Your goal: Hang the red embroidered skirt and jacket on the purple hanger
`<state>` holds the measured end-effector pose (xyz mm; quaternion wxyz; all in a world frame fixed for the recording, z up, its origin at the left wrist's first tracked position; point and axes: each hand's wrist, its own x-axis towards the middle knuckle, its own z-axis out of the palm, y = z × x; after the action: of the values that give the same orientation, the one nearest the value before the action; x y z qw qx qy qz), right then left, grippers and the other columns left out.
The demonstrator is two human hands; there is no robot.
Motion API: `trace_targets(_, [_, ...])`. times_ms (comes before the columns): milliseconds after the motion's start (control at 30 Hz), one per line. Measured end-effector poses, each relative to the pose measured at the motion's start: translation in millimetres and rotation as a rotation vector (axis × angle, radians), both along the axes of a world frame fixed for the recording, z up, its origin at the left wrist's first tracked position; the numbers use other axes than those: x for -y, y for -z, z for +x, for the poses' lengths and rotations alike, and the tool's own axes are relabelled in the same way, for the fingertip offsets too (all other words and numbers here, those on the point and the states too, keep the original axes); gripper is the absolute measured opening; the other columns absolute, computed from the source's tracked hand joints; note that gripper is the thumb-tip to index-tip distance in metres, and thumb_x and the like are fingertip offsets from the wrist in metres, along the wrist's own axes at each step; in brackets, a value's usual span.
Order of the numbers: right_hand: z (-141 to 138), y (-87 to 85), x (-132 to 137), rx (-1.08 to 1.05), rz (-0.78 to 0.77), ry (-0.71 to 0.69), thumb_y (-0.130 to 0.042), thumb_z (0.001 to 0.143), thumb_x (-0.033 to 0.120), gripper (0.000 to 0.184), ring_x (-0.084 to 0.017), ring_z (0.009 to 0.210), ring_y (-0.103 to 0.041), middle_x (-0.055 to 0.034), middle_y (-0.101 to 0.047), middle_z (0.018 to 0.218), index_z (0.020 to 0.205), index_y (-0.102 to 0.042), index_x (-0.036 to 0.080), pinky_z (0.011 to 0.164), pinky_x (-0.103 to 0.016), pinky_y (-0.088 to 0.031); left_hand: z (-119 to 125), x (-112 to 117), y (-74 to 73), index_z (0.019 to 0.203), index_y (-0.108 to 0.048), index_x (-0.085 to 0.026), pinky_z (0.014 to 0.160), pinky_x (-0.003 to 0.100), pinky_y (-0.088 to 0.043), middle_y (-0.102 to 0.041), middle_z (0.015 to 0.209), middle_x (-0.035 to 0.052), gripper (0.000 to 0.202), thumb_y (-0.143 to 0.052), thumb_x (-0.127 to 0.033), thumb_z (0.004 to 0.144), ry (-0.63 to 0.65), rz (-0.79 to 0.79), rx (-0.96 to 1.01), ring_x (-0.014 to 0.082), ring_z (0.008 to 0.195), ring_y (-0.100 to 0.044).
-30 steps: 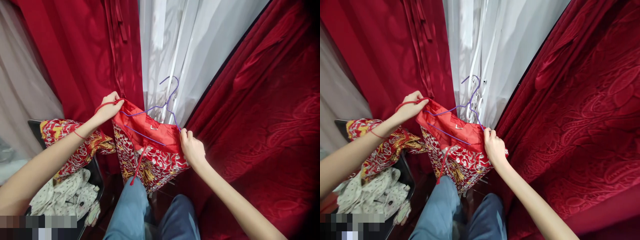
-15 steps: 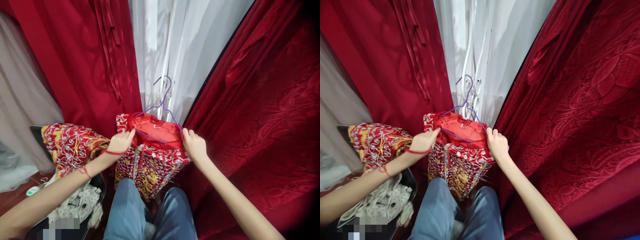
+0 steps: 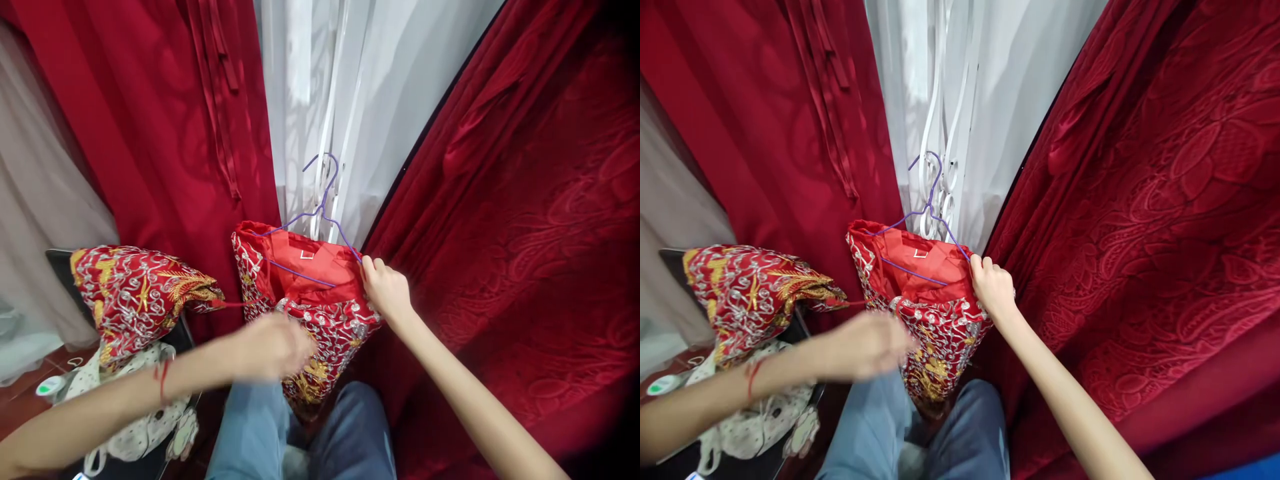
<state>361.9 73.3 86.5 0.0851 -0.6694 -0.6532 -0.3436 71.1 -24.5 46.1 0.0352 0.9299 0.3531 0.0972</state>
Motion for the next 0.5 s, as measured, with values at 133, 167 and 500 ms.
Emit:
trace_targets(133, [-1.4, 1.3, -3.3, -0.027, -0.001, -0.008, -0.033, 0.101, 0.02, 0.027, -0.016, 0.067, -0.06, -0.0085, -0.062, 0.083, 0.101, -0.059, 0.014, 0.052, -0.029, -0.018, -27.8, -130.3, -52.5, 0.109, -0.07, -0.02, 0.07, 0.027, -0.04, -0.07, 0.076, 0.0055, 0.046, -0.056, -0.055, 0.084, -0.075, 0.095, 0.134, 0.0203, 0.075, -0.063])
trace_targets(167, [-1.6, 1.6, -4.4, -0.032, 0.0, -0.011, -0.032, 0.101, 0.02, 0.027, -0.016, 0.067, -0.06, -0.0085, -0.062, 0.083, 0.101, -0.059, 0.014, 0.052, -0.029, -0.018, -35.8, -158.4, -66.6, 0.104, -0.071, -0.02, 0.068, 0.027, -0.038, -0.069, 0.074, 0.0048, 0.045, -0.055, -0.057, 0.084, -0.095, 0.133, 0.163, 0.0194, 0.072, -0.062])
trace_targets(500, [-2.9, 3.4, 7.5, -0.05, 0.281, -0.094, -0.046, 0.096, 0.028, 0.041, -0.028, 0.096, -0.064, -0.0253, -0.058, 0.122, 0.131, -0.047, 0.007, 0.075, -0.036, -0.046, -37.1, -249.0, -51.8, 0.056, -0.048, -0.019, 0.056, 0.028, -0.019, -0.056, 0.056, 0.0027, 0.059, -0.045, -0.067, 0.091, -0.287, 0.578, 0.42, 0.0144, 0.054, -0.048])
